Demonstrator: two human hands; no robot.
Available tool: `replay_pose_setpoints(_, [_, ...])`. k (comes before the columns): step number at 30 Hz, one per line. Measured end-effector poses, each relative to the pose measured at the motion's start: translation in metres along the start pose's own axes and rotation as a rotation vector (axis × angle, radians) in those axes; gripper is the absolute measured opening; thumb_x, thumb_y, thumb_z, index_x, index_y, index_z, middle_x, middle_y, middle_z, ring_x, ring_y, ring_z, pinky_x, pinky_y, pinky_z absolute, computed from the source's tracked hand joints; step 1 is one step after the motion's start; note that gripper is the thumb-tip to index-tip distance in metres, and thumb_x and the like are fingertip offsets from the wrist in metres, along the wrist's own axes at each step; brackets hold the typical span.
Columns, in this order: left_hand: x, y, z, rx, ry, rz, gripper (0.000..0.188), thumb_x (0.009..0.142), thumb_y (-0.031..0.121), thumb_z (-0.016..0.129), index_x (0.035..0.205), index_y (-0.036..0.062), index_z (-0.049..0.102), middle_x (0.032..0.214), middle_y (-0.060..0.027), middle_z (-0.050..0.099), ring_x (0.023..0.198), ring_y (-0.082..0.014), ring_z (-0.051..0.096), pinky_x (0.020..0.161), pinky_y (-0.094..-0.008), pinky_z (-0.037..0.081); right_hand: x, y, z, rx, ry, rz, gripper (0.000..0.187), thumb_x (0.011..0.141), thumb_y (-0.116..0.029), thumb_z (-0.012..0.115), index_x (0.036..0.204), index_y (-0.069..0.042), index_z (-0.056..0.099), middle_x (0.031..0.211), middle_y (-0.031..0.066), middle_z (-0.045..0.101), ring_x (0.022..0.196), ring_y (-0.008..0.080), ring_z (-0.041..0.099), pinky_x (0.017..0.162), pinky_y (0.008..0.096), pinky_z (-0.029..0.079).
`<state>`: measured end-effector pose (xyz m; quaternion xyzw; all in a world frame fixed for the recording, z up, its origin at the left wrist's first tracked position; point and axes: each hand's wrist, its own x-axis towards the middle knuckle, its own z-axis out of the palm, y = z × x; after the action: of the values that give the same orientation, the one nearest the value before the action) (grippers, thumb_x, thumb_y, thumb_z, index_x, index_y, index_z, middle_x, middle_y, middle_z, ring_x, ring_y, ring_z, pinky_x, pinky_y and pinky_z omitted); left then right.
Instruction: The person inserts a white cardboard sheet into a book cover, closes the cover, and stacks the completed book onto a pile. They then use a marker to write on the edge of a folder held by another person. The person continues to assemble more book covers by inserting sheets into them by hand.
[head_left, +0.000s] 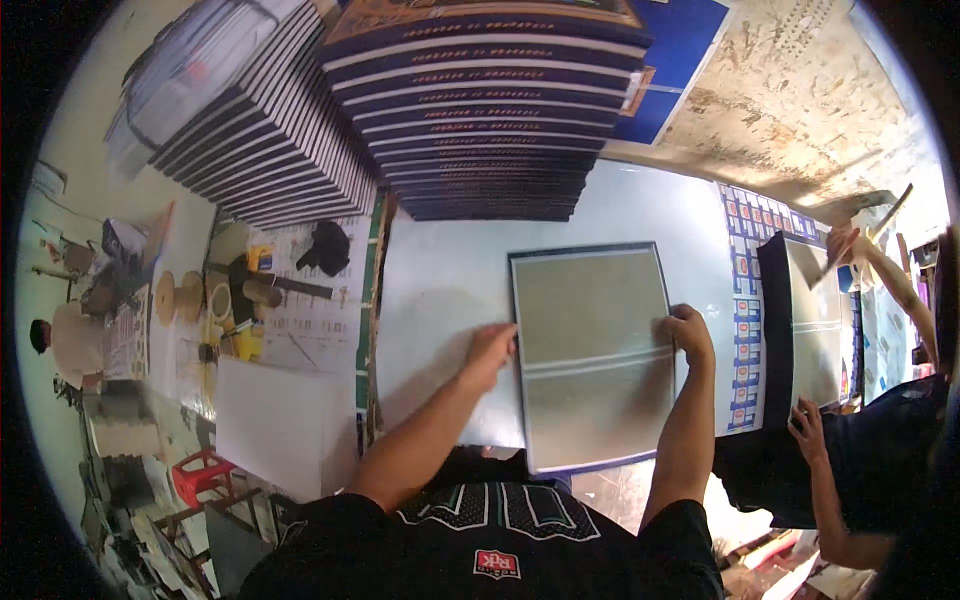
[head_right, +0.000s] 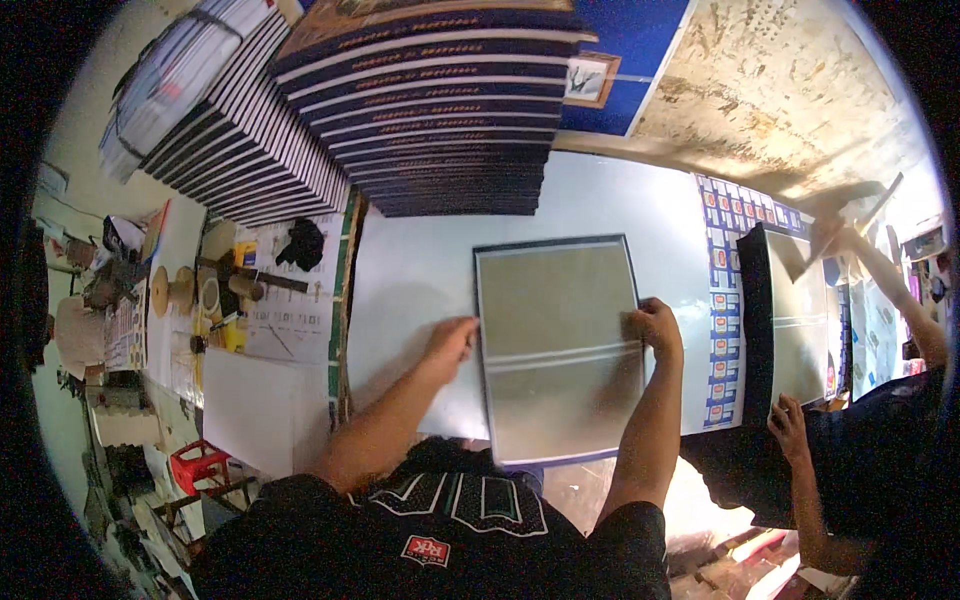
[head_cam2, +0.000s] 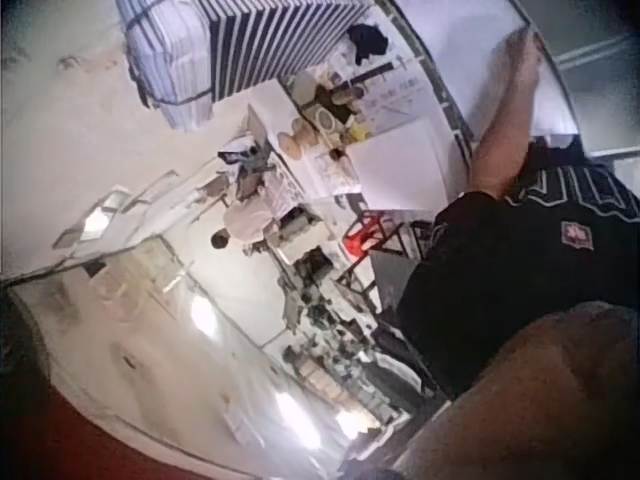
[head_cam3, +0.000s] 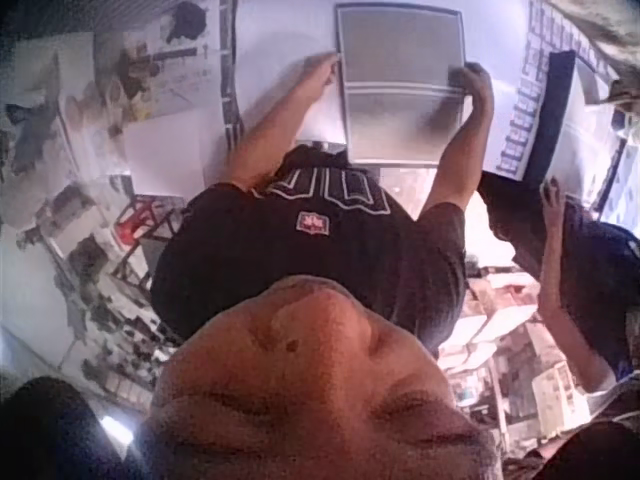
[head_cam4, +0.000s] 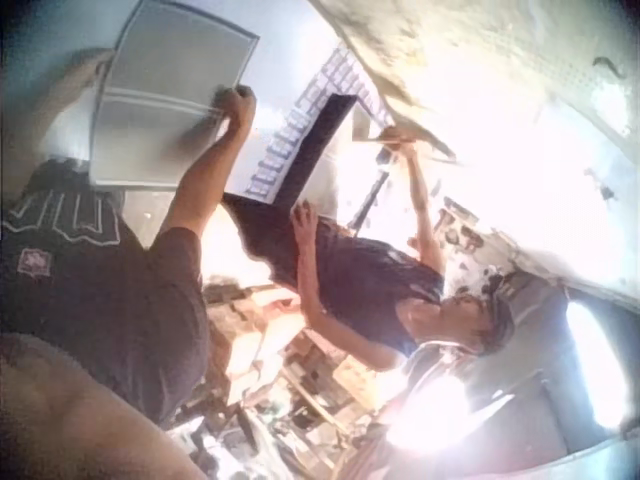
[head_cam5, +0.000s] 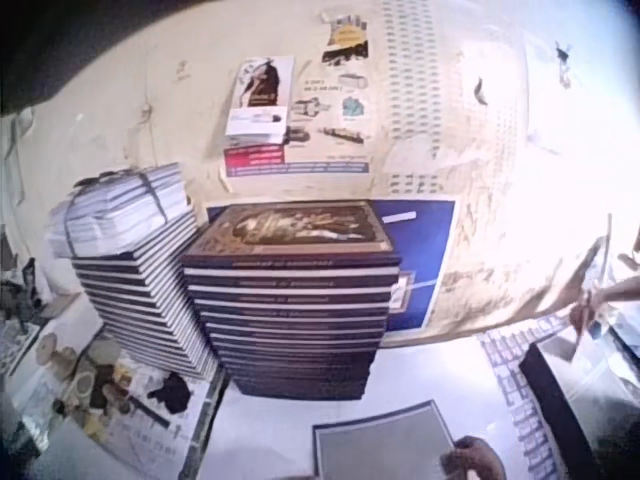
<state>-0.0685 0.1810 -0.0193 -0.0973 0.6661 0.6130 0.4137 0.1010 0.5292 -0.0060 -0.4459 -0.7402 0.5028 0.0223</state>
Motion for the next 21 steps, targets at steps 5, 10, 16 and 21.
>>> replay_pose_setpoints(5, [0.016,0.024,-0.094,-0.025,0.118,0.212,0.016,0.086,0.024,0.066,0.077,0.0123,0.059,0.063,0.0052,0.049,0.049,-0.0061,0.039,0.044,-0.0227,0.03,-0.027,-0.043,0.084,0.118,-0.042,-0.192,0.018,0.076,-0.005,0.066,0.092,0.001,0.06,0.076,0.0029,0.057,0.07,0.0136,0.052,0.064,0.0295,0.045])
replay_pose_setpoints(10, [0.028,0.063,-0.14,-0.063,0.17,0.264,0.018,0.088,0.023,0.065,0.075,0.0137,0.057,0.063,0.0064,0.047,0.05,-0.0043,0.038,0.043,-0.0206,0.029,-0.001,-0.061,0.147,0.217,-0.1,-0.325,0.016,0.076,-0.007,0.067,0.088,-0.001,0.058,0.076,0.0044,0.059,0.072,0.0148,0.053,0.067,0.03,0.046])
replay_pose_setpoints(16, [0.023,0.075,-0.148,0.04,0.429,0.48,0.022,0.086,0.025,0.072,0.09,0.0042,0.068,0.073,0.0,0.06,0.067,-0.0093,0.056,0.061,-0.0245,0.045,-0.002,-0.081,0.152,-0.093,0.031,-0.339,0.028,0.079,-0.014,0.071,0.101,0.001,0.062,0.087,0.0154,0.068,0.076,0.0227,0.063,0.07,0.0351,0.05])
replay_pose_setpoints(21, [-0.147,0.086,-0.198,0.425,0.765,0.906,0.015,0.077,0.007,0.079,0.085,0.0038,0.067,0.082,-0.0039,0.06,0.078,-0.0148,0.058,0.07,-0.0267,0.048,-0.057,-0.101,0.151,-0.183,0.401,-0.465,0.02,0.088,-0.02,0.07,0.083,-0.001,0.068,0.072,0.0131,0.068,0.062,0.0261,0.064,0.061,0.0354,0.05])
